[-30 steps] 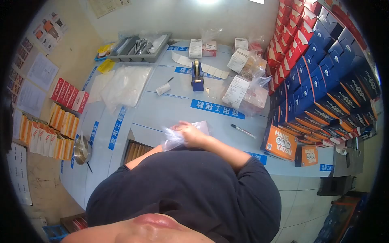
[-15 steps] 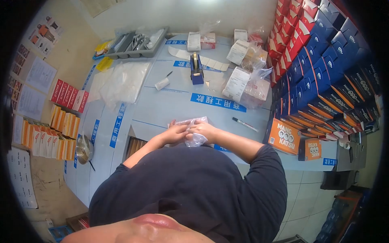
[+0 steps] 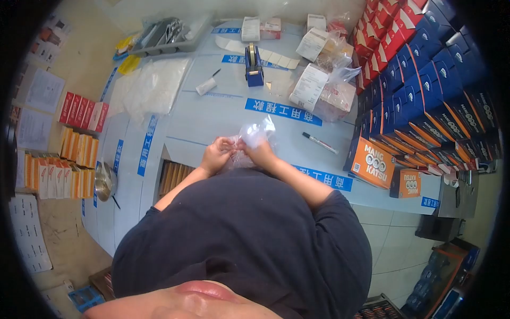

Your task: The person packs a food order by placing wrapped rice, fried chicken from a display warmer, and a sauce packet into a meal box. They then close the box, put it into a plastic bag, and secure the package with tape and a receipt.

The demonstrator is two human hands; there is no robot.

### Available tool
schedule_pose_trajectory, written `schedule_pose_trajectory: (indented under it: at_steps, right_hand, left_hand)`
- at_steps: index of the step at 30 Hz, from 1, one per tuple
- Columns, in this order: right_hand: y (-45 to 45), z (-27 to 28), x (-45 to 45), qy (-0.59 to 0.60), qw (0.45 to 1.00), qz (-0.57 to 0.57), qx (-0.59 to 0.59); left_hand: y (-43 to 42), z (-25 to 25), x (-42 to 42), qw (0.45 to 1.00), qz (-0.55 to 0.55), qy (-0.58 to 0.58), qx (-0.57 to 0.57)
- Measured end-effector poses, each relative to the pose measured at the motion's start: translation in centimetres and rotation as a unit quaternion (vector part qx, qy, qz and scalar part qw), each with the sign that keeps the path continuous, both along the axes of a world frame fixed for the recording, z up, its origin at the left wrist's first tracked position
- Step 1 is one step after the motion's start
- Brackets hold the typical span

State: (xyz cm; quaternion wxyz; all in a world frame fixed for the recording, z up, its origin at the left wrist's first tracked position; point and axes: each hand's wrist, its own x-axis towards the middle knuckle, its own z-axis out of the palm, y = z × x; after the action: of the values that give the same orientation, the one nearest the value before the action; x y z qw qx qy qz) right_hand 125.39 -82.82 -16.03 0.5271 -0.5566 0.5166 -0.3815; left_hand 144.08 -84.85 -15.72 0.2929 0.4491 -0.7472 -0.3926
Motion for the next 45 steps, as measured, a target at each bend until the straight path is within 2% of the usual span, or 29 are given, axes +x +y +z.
schedule_pose_trajectory:
  at_steps: [1,3,4,5,6,7,9,10,11,12,13,14,15,16,17,18,19,21,22,25,29,31,32,34,38,41,43,44,45]
  right_hand:
    - [-0.4,-0.5,-0.1,0.002,1.0,-0.003,-0.023]
    - [0.0,-0.8,0.2,0.002,1.0,0.006,-0.026]
    - [0.4,0.4,0.3,0.017,0.997,0.018,-0.079]
    - [0.4,1.3,0.3,0.033,0.989,0.029,-0.139]
    - [0.2,1.4,0.7,0.122,0.978,0.071,-0.157]
    - [0.2,2.4,1.4,0.122,0.978,0.075,-0.154]
    - [0.0,6.7,2.3,0.175,0.901,0.146,-0.37]
    - [0.0,9.9,1.9,0.179,0.899,0.143,-0.373]
    - [0.3,13.6,1.4,0.071,0.916,0.176,-0.354]
    - [0.5,16.4,0.9,-0.039,0.921,0.208,-0.329]
    - [0.4,17.7,-0.6,-0.084,0.912,0.182,-0.359]
    - [0.7,18.4,-1.6,-0.207,0.915,0.108,-0.328]
    - [0.4,18.4,-2.6,-0.263,0.9,0.0,-0.347]
    - [0.1,18.4,-4.5,-0.256,0.919,-0.066,-0.293]
    - [-0.7,17.7,-5.2,-0.254,0.918,-0.068,-0.296]
    - [-1.7,15.8,-5.8,-0.242,0.93,-0.117,-0.251]
    - [-2.2,13.6,-6.0,-0.23,0.937,-0.166,-0.206]
    - [-1.7,8.1,-5.2,-0.224,0.952,-0.177,-0.107]
    - [-1.1,5.4,-4.3,-0.213,0.957,-0.182,-0.07]
    - [0.9,2.3,-1.4,-0.248,0.951,-0.175,0.058]
    - [1.7,3.2,-1.2,-0.267,0.952,-0.135,0.064]
    - [1.6,4.3,-2.4,-0.039,0.994,-0.086,0.047]
    - [1.5,4.2,-2.8,-0.038,0.994,-0.087,0.046]
    - [1.5,4.0,-3.4,0.11,0.993,-0.022,-0.032]
    - [1.5,3.9,-4.1,0.194,0.974,0.031,-0.115]
    - [0.4,3.7,-3.9,0.248,0.954,0.051,-0.161]
    - [-0.2,4.7,-2.9,0.268,0.872,-0.015,-0.41]
    - [-0.3,4.4,-2.1,0.268,0.874,-0.017,-0.406]
    - [-0.6,4.1,-1.2,0.251,0.859,0.053,-0.443]
  left_hand:
    - [-0.3,-0.2,0.1,1.0,0.007,0.0,0.01]
    - [-0.5,-0.6,0.6,0.985,-0.079,-0.081,-0.129]
    - [0.2,0.0,0.5,0.988,-0.072,-0.083,-0.111]
    - [0.3,1.5,-0.2,0.976,-0.087,-0.152,-0.126]
    - [-0.1,2.1,-0.9,0.959,-0.103,-0.219,-0.147]
    - [-0.9,-0.5,-1.4,0.96,-0.099,-0.218,-0.143]
    - [-2.5,-7.1,-2.6,0.988,-0.144,0.007,-0.051]
    - [-2.2,-4.9,-3.1,0.986,-0.163,0.021,0.006]
    - [-1.9,-2.4,-3.7,0.982,-0.177,0.033,0.064]
    - [-1.5,0.4,-3.4,0.985,-0.161,-0.063,-0.023]
    - [-1.4,1.7,-3.3,0.971,-0.141,-0.159,-0.109]
    - [-1.7,0.3,-3.1,0.961,-0.153,-0.113,-0.2]
    - [-2.0,-1.2,-2.9,0.94,-0.157,-0.072,-0.295]
    - [-1.3,-0.1,-2.6,0.958,-0.192,-0.007,-0.214]
    - [-0.9,0.4,-2.5,0.964,-0.225,0.059,-0.13]
    - [-0.6,-1.6,-2.5,0.947,-0.215,0.15,0.186]
    - [-0.1,-0.9,-2.6,0.946,-0.218,0.151,0.184]
    - [0.4,1.8,-2.9,0.985,-0.108,0.112,0.08]
    - [0.1,2.6,-3.4,0.983,-0.128,0.095,-0.095]
    - [0.2,1.6,-4.3,0.984,-0.062,0.14,-0.087]
    - [0.2,1.9,-4.2,0.993,-0.049,0.102,0.026]
    - [0.2,2.7,-4.5,0.99,-0.058,0.118,0.047]
    - [0.1,2.3,-4.6,0.99,-0.058,0.119,0.047]
    - [0.1,1.1,-4.4,0.994,-0.046,0.083,0.048]
    - [0.1,1.3,-4.4,0.996,-0.062,0.043,0.038]
    - [0.3,2.3,-4.4,0.99,-0.056,0.117,0.063]
    - [0.2,1.4,-4.1,0.988,-0.126,0.08,0.031]
    - [0.1,0.6,-4.2,0.988,-0.129,0.078,0.035]
    - [-0.2,-0.6,-4.3,0.986,-0.141,0.092,0.002]
